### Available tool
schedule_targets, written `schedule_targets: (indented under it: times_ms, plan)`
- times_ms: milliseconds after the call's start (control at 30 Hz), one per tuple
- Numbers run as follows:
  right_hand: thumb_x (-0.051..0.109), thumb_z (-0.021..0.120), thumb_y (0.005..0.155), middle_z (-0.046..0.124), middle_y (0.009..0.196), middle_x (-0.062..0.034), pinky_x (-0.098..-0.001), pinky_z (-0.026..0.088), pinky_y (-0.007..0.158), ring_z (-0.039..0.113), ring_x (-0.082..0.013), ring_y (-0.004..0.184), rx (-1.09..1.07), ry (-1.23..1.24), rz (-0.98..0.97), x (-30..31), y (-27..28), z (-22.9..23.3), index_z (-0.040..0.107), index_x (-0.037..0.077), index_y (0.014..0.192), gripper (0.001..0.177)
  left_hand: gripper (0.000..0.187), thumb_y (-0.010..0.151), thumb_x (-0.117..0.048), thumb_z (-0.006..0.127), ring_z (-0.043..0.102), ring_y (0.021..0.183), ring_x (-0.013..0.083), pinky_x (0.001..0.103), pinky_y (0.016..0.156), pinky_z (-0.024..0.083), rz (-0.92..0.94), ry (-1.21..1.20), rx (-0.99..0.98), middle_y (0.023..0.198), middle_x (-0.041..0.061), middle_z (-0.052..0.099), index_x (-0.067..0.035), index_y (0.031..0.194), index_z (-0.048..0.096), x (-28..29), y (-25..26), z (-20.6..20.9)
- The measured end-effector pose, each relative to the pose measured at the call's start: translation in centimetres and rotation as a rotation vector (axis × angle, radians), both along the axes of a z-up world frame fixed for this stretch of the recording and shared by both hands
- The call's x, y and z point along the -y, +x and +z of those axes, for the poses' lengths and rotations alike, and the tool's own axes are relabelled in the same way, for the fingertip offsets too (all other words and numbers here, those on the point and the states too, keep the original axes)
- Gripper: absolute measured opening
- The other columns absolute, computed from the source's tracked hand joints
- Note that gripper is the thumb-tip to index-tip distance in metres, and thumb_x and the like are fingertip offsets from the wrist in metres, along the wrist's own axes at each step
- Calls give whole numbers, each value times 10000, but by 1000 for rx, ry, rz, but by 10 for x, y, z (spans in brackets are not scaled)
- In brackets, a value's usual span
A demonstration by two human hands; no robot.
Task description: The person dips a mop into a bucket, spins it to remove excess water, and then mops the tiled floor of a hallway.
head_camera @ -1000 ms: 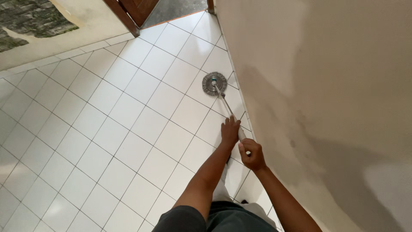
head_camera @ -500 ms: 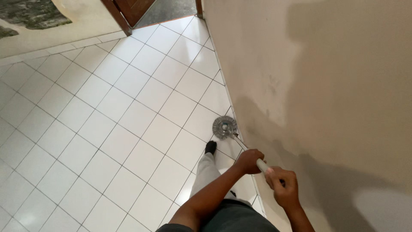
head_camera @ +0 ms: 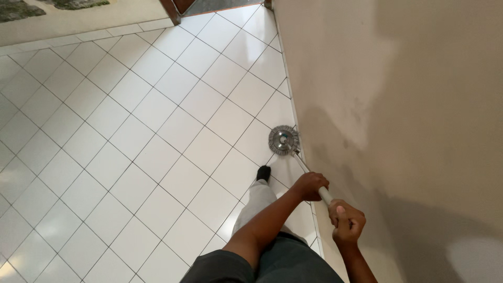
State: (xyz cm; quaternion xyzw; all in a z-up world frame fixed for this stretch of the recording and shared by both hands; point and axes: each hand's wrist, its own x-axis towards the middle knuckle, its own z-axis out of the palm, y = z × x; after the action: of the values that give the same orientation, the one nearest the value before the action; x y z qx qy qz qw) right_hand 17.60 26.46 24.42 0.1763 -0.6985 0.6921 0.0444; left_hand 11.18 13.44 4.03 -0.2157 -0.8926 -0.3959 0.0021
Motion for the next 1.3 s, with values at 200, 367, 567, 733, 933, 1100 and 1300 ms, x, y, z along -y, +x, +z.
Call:
schedule_targets:
  times_ms: [200,367,567,733,933,1100,1300]
  plan:
    - [64,433,1038,452,550,-45,-283,345,503,447,-131,520,-28,21,-47,62,-74,-1,365,48,556,487,144,679,-169,785,677,858,251,411,793,529,-4,-12,52,806,30,687,-151,758,666,54,-75,9]
    - [60,426,1031,420,525,-33,-288,348,510,396,-119,482,-8,5,-71,125,-149,-12,361,53,549,487,152,825,-175,753,655,889,275,433,882,536,145,71,-36,841,66,660,-107,792,621,115,-150,7]
    - [130,444,1031,486,563,-38,-290,332,474,409,-131,465,115,136,-57,193,-252,-53,456,28,596,447,202,824,-205,769,653,966,286,422,844,536,196,24,19,933,73,669,-109,841,592,190,-258,-33]
    - [130,493,1059,529,640,-18,-265,390,552,470,-109,554,43,194,17,229,-296,-71,508,-13,667,417,285,689,-208,804,618,1118,269,421,811,521,251,-130,31,1094,52,683,-121,889,621,237,-303,-46]
    - [119,468,1057,461,570,-23,-295,294,490,382,-104,515,322,172,-77,210,-280,-37,503,-1,638,437,420,746,-497,835,651,995,246,457,884,487,180,-129,69,908,43,693,-129,742,631,213,-290,-21]
    - [68,451,1065,455,578,-29,-355,523,867,422,-129,558,225,102,-120,163,-252,34,421,31,592,476,337,733,-449,810,678,775,242,421,685,536,45,-15,171,749,33,682,-161,705,637,166,-243,31]
    - [102,455,1048,405,485,-64,-415,462,736,384,-195,480,419,53,-124,137,-205,62,422,10,517,540,202,646,-337,789,679,628,250,416,641,550,-154,72,174,679,23,699,-187,686,660,139,-179,46]
